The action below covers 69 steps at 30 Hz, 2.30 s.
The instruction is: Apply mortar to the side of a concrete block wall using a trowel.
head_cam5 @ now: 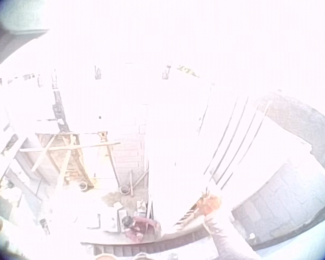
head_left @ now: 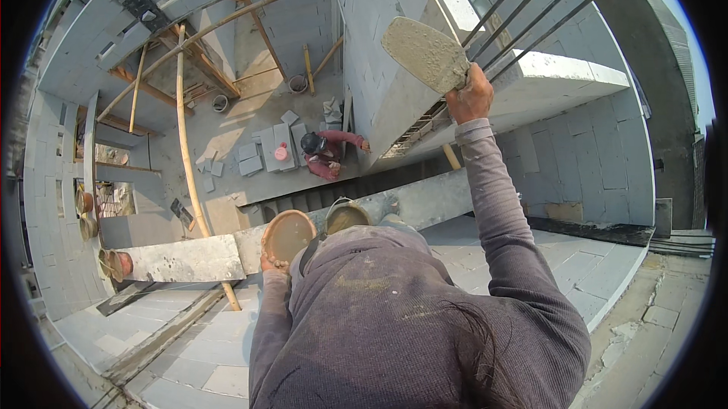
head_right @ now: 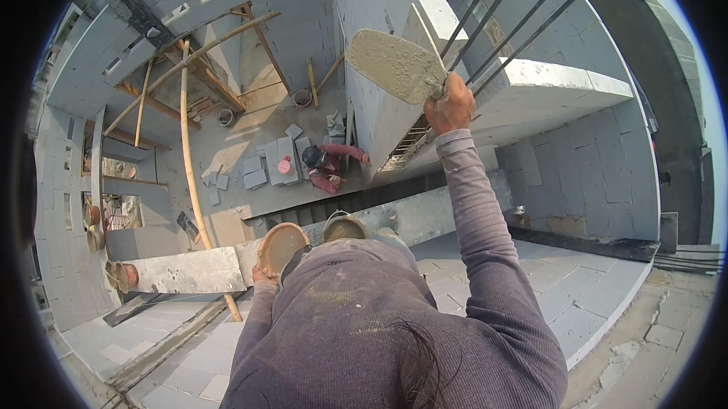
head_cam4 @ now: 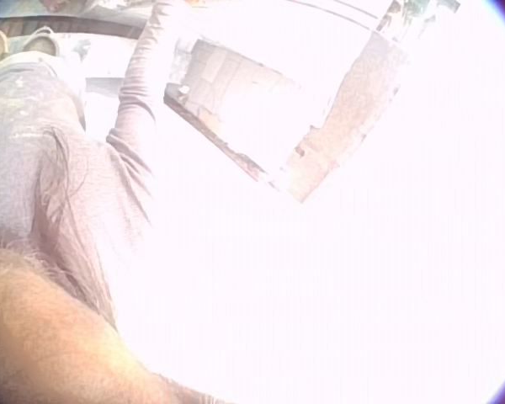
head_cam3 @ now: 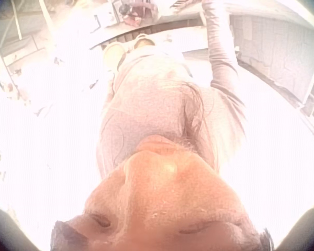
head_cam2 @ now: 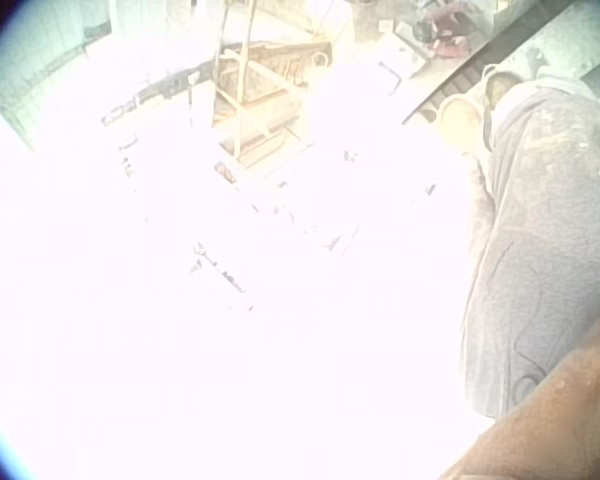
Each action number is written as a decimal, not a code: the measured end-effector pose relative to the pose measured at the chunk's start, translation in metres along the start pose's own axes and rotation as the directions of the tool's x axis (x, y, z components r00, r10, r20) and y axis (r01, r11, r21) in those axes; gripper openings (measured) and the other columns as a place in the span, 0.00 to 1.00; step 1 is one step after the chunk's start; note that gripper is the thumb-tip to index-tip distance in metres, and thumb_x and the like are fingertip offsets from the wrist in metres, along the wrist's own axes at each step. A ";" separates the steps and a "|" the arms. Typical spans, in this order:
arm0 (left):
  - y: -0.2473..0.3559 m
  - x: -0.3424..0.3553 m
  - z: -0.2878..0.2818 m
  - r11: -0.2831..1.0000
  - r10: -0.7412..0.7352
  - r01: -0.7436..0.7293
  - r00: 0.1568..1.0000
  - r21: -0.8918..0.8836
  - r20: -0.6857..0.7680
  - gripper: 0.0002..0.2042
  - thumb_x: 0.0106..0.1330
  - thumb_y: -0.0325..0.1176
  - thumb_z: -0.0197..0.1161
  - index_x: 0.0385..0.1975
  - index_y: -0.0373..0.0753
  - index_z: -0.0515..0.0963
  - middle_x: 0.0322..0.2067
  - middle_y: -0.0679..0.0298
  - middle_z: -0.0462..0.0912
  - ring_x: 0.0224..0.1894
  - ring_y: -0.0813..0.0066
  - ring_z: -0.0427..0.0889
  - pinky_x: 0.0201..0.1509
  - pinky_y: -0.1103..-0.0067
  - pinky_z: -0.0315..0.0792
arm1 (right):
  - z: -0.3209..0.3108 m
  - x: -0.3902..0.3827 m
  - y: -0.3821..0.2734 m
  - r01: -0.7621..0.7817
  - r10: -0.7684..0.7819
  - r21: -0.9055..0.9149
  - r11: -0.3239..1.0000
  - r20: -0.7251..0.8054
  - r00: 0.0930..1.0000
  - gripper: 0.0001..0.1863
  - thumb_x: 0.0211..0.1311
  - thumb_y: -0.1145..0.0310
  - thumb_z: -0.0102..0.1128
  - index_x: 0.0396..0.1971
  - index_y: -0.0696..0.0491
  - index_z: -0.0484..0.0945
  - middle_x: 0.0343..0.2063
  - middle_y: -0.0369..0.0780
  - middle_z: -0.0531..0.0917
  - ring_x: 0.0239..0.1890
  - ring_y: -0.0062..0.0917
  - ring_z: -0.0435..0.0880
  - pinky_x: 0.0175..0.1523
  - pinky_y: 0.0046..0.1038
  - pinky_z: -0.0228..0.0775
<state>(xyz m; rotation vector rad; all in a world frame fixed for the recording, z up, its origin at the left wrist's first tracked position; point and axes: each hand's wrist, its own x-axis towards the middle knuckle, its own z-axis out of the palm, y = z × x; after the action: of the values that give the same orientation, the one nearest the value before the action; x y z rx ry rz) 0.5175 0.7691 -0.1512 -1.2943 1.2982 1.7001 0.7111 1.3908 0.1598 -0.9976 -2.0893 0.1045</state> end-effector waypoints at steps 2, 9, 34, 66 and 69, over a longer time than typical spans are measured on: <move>0.000 0.001 0.001 1.000 0.006 -0.005 1.000 -0.015 0.015 0.16 0.67 0.52 0.58 0.41 0.47 0.76 0.25 0.72 0.75 0.14 0.78 0.65 0.18 0.76 0.66 | 0.001 0.001 0.000 -0.004 0.004 -0.016 1.000 0.001 1.000 0.15 0.43 0.74 0.67 0.30 0.54 0.70 0.31 0.46 0.80 0.34 0.52 0.81 0.38 0.50 0.72; -0.002 0.001 -0.001 1.000 0.014 -0.014 1.000 0.025 0.017 0.14 0.68 0.52 0.55 0.38 0.48 0.75 0.21 0.74 0.73 0.14 0.78 0.64 0.18 0.77 0.66 | -0.002 0.002 0.000 0.025 -0.025 -0.024 0.999 -0.020 0.999 0.17 0.46 0.72 0.72 0.29 0.55 0.69 0.28 0.48 0.79 0.32 0.53 0.81 0.36 0.47 0.71; 0.000 -0.015 0.011 0.999 0.046 -0.049 0.990 0.022 0.132 0.11 0.68 0.47 0.54 0.31 0.49 0.71 0.15 0.76 0.66 0.13 0.79 0.64 0.16 0.78 0.63 | -0.008 0.002 0.001 0.042 -0.043 0.039 0.998 0.031 0.999 0.16 0.44 0.73 0.70 0.33 0.54 0.74 0.31 0.46 0.82 0.35 0.49 0.83 0.40 0.46 0.74; 0.001 0.007 0.012 0.993 0.040 -0.057 0.987 0.107 0.156 0.20 0.66 0.56 0.57 0.18 0.51 0.65 0.11 0.77 0.61 0.11 0.75 0.61 0.22 0.71 0.62 | -0.009 -0.002 -0.001 0.043 -0.043 0.003 0.999 0.033 0.999 0.16 0.46 0.71 0.73 0.32 0.54 0.73 0.32 0.47 0.82 0.33 0.51 0.82 0.38 0.48 0.75; 0.000 0.011 0.013 0.988 0.058 -0.072 0.992 0.135 0.109 0.18 0.66 0.55 0.57 0.22 0.51 0.66 0.13 0.77 0.62 0.13 0.75 0.61 0.24 0.70 0.64 | -0.012 -0.001 -0.002 0.034 -0.033 -0.016 0.999 0.041 0.999 0.17 0.47 0.71 0.73 0.33 0.54 0.73 0.32 0.46 0.82 0.33 0.50 0.82 0.38 0.47 0.75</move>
<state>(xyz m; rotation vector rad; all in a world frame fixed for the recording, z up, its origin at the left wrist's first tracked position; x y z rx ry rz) 0.5093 0.7806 -0.1613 -1.0802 1.3839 1.6669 0.7186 1.3859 0.1676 -0.9779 -2.1467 0.0913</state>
